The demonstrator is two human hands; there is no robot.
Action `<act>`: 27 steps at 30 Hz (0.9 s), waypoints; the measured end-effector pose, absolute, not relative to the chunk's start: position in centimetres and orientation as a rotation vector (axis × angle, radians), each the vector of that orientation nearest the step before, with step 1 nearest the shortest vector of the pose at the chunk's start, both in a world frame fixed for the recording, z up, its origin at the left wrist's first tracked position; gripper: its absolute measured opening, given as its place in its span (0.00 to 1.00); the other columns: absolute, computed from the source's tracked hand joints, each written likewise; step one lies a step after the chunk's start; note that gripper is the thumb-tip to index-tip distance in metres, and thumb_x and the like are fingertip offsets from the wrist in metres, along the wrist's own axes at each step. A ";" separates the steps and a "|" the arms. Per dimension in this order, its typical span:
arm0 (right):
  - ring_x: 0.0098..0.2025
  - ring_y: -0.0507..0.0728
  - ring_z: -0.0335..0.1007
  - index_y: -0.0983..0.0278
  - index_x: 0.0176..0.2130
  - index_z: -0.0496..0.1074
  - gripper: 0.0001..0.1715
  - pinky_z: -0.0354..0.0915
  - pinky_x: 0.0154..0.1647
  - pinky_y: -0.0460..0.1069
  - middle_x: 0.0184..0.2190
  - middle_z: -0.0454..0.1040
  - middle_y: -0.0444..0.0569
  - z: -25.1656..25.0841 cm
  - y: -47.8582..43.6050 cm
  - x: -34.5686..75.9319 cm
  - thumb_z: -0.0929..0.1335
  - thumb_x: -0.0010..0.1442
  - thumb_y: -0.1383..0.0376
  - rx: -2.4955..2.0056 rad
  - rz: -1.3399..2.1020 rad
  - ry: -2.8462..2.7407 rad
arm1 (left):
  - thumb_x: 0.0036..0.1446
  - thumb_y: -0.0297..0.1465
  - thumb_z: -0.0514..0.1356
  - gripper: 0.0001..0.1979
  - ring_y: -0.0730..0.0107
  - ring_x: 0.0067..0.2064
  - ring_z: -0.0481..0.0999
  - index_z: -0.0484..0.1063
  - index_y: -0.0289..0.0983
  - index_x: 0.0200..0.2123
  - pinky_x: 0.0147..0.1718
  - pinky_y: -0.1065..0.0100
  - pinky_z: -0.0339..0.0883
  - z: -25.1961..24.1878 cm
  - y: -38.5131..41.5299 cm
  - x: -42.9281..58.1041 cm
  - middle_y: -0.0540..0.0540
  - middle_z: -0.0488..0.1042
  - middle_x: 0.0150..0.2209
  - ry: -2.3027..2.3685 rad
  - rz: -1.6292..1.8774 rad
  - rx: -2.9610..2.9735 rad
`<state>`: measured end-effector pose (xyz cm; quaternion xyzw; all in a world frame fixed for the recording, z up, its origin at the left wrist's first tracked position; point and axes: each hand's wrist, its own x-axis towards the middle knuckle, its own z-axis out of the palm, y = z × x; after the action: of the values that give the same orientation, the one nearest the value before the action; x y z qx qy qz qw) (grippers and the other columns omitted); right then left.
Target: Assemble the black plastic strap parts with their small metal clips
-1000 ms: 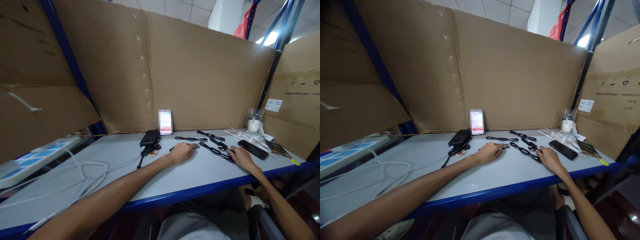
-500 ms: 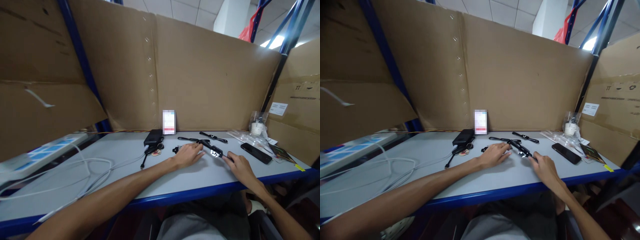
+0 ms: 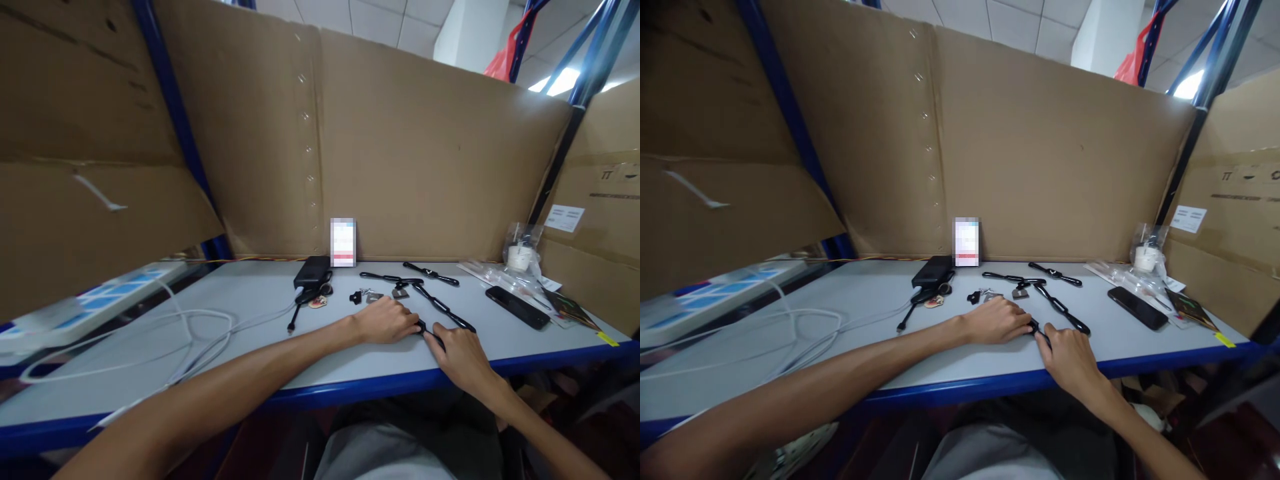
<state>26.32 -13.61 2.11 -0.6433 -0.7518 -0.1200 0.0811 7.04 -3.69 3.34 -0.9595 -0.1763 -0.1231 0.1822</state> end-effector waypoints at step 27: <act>0.33 0.61 0.80 0.61 0.41 0.75 0.19 0.55 0.29 0.50 0.30 0.82 0.51 1.9 -13.5 26.4 0.59 0.74 0.59 -1.867 -0.376 -2.263 | 0.69 0.39 0.54 0.14 0.68 0.24 0.73 0.71 0.36 0.35 0.22 0.67 0.50 3.6 -3.8 6.6 0.46 0.78 0.28 -0.525 -0.399 -2.710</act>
<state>26.44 -13.45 1.87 -0.6285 -0.7619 -0.1265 0.0920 6.63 -3.83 3.61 -0.9566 -0.1854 -0.1407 0.1754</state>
